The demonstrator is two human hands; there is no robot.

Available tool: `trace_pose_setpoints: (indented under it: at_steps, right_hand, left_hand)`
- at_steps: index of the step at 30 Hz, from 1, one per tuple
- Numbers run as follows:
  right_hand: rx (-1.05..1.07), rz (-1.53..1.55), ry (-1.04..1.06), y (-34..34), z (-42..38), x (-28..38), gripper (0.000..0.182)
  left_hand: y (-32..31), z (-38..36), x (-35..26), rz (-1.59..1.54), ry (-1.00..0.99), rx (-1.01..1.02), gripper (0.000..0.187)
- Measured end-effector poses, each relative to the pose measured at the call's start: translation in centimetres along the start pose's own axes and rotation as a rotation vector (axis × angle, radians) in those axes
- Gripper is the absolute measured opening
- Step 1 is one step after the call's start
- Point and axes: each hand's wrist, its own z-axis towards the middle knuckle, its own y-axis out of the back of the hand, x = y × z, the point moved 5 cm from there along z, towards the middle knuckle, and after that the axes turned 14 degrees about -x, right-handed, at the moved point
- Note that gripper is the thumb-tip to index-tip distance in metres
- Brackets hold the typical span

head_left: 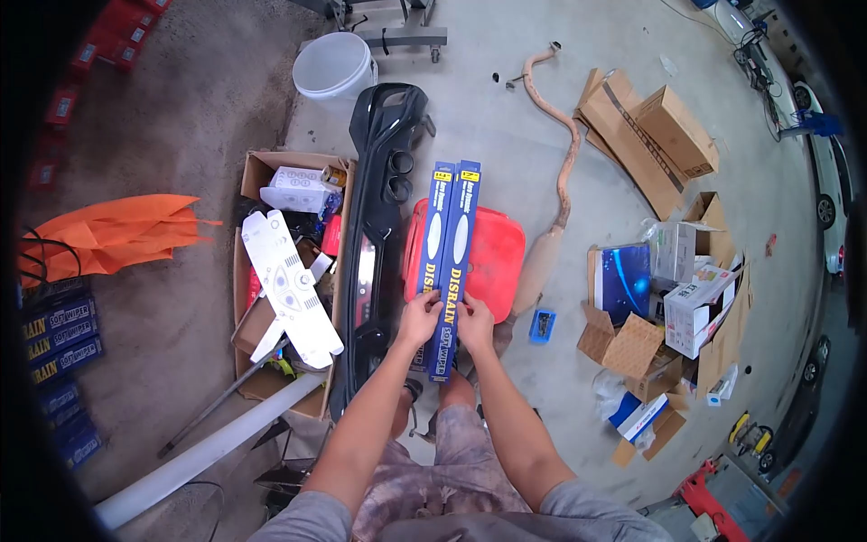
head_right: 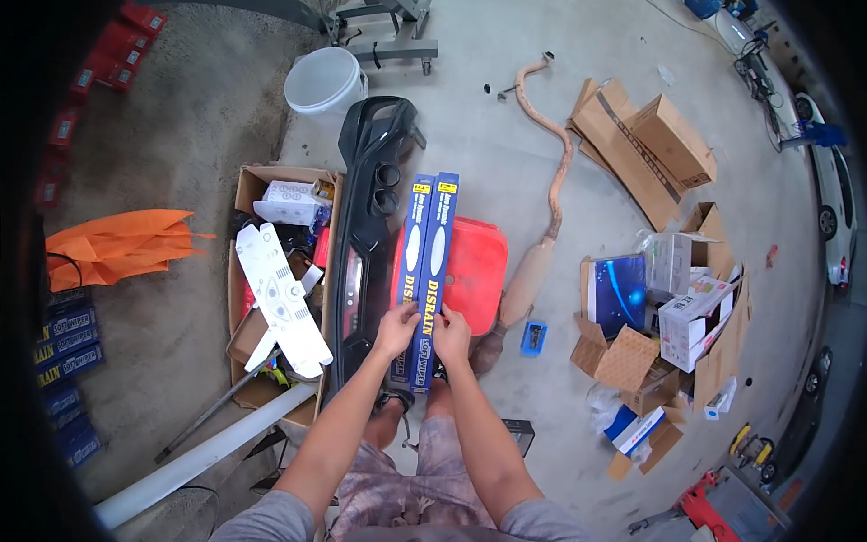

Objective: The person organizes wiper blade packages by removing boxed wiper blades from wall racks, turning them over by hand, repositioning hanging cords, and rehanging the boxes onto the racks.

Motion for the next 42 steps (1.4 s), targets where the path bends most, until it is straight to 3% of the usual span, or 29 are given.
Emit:
trace_pose_setpoints:
  at_steps: [5,7,12,14,15,17,18,22,23,24,28,30,31,32,33,35,37,39,42]
  right_hand:
    - [0.052,-0.072,-0.009,-0.5,0.0,0.2,0.04]
    - [0.104,0.097,-0.154,-0.4,-0.3,-0.3,0.042]
    - [0.051,0.142,-0.041,2.9,-2.9,6.3,0.043]
    - [0.072,0.29,-0.026,0.7,-2.1,4.3,0.036]
    - [0.095,0.296,0.034,0.7,-2.7,6.7,0.035]
    - [0.25,0.386,-0.001,-1.1,-3.4,10.5,0.035]
    - [0.215,0.33,0.061,-2.4,-3.6,12.0,0.035]
    - [0.401,0.505,0.053,-5.8,-11.0,25.0,0.03]
    - [0.433,0.512,0.071,-6.6,-13.4,28.0,0.028]
    - [0.467,0.513,0.076,-7.5,-16.1,31.5,0.027]
    - [0.696,0.47,0.307,-10.4,-28.6,43.5,0.026]
    - [0.834,0.506,0.4,-12.0,-35.2,48.2,0.03]
    - [0.959,0.532,0.424,-15.1,-37.4,49.6,0.029]
    - [0.959,0.483,0.623,-15.4,-41.1,52.3,0.027]
    - [1.097,0.505,0.595,-14.5,-45.7,54.7,0.024]
    - [1.156,0.49,0.687,-14.1,-53.0,58.5,0.028]
    - [1.101,0.546,0.937,-17.1,-57.7,61.8,0.03]
    - [1.056,0.53,0.963,-14.9,-63.1,65.5,0.03]
    - [1.072,0.606,1.054,-14.0,-68.8,69.4,0.037]
  left_hand:
    - [0.1,-0.1,-0.2,0.162,0.007,-0.096,0.033]
    - [0.9,-1.0,-1.4,0.233,0.034,-0.112,0.031]
    - [5.5,-5.3,-5.6,0.206,0.003,0.073,0.035]
    - [7.8,-6.6,-5.1,0.07,-0.07,0.052,0.036]
    - [10.5,-7.5,-6.8,0.115,-0.061,0.07,0.037]
    - [14.3,-8.1,-6.3,0.042,-0.063,-0.038,0.039]
    - [16.8,-9.0,-6.6,-0.028,-0.068,-0.093,0.039]
    - [27.2,-10.2,-4.1,-0.195,-0.071,-0.294,0.043]
    - [31.9,-12.8,-5.8,-0.055,-0.094,-0.387,0.044]
    - [33.9,-12.4,-3.2,-0.215,-0.053,-0.448,0.045]
    - [48.1,-21.7,-3.2,-0.451,0.02,-0.657,0.039]
    - [53.1,-22.8,0.8,-0.597,-0.072,-0.754,0.04]
    - [56.8,-26.2,-0.6,-0.496,-0.204,-0.946,0.043]
    - [59.7,-28.9,-1.3,-0.542,-0.125,-0.962,0.044]
    - [62.7,-31.9,-2.6,-0.499,-0.112,-1.043,0.041]
    - [68.1,-36.3,-3.8,-0.574,-0.207,-1.145,0.039]
    - [73.4,-40.0,-4.9,-0.523,-0.247,-1.294,0.037]
    - [78.4,-43.2,-7.0,-0.427,-0.378,-1.543,0.039]
    - [84.6,-43.8,-8.8,-0.391,-0.431,-1.718,0.051]
